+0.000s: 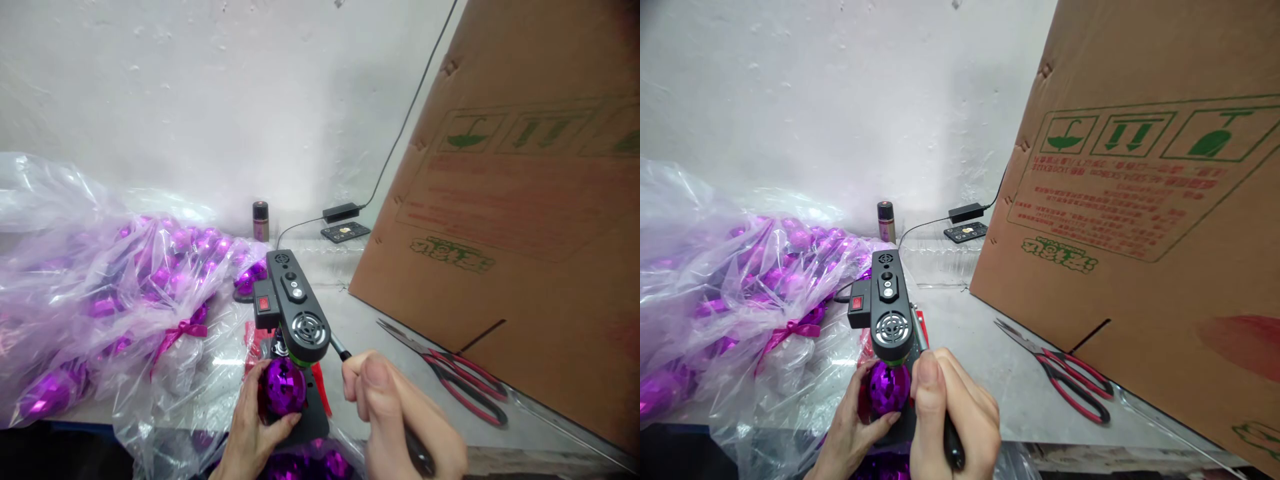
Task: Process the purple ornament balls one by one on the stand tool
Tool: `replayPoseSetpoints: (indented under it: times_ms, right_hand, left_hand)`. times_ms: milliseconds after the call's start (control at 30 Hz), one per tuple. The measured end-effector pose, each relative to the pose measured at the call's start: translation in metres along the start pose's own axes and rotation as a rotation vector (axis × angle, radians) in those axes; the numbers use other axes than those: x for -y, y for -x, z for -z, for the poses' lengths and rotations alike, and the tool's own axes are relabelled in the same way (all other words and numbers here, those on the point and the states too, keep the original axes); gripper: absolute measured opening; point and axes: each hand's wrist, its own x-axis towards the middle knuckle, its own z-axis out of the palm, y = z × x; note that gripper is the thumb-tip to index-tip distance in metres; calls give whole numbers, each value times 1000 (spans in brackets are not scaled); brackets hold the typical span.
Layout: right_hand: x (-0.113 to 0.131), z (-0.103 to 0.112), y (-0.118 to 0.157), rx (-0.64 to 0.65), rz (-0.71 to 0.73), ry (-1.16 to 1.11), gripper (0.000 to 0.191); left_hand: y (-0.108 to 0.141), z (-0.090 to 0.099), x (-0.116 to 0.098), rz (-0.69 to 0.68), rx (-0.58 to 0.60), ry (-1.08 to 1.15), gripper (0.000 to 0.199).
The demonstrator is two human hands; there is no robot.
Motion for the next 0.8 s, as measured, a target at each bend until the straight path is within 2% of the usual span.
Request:
replayPoseSetpoints:
  times_ms: [167,300,367,467,633,800]
  right_hand:
    - [-1,-1,2,0,9,-9,43]
    - [0,-4,3,-66,-62,-3,46]
    - [2,-5,4,-50,-60,-5,47]
    - [4,-7,5,-41,-59,-9,47]
    - [12,-17,9,-167,-170,-27,51]
    - [17,-27,11,-271,-164,-17,48]
  left_hand:
    - [-3,2,-7,-140,22,-83,83]
    - [-12,-8,-19,-199,3,-168,81]
    - [-17,-12,-17,-216,22,-205,83]
    - [-22,-13,-7,-206,99,-186,86]
    - [-25,-14,7,-131,208,-30,95]
    - [-23,-22,5,-105,168,-8,96]
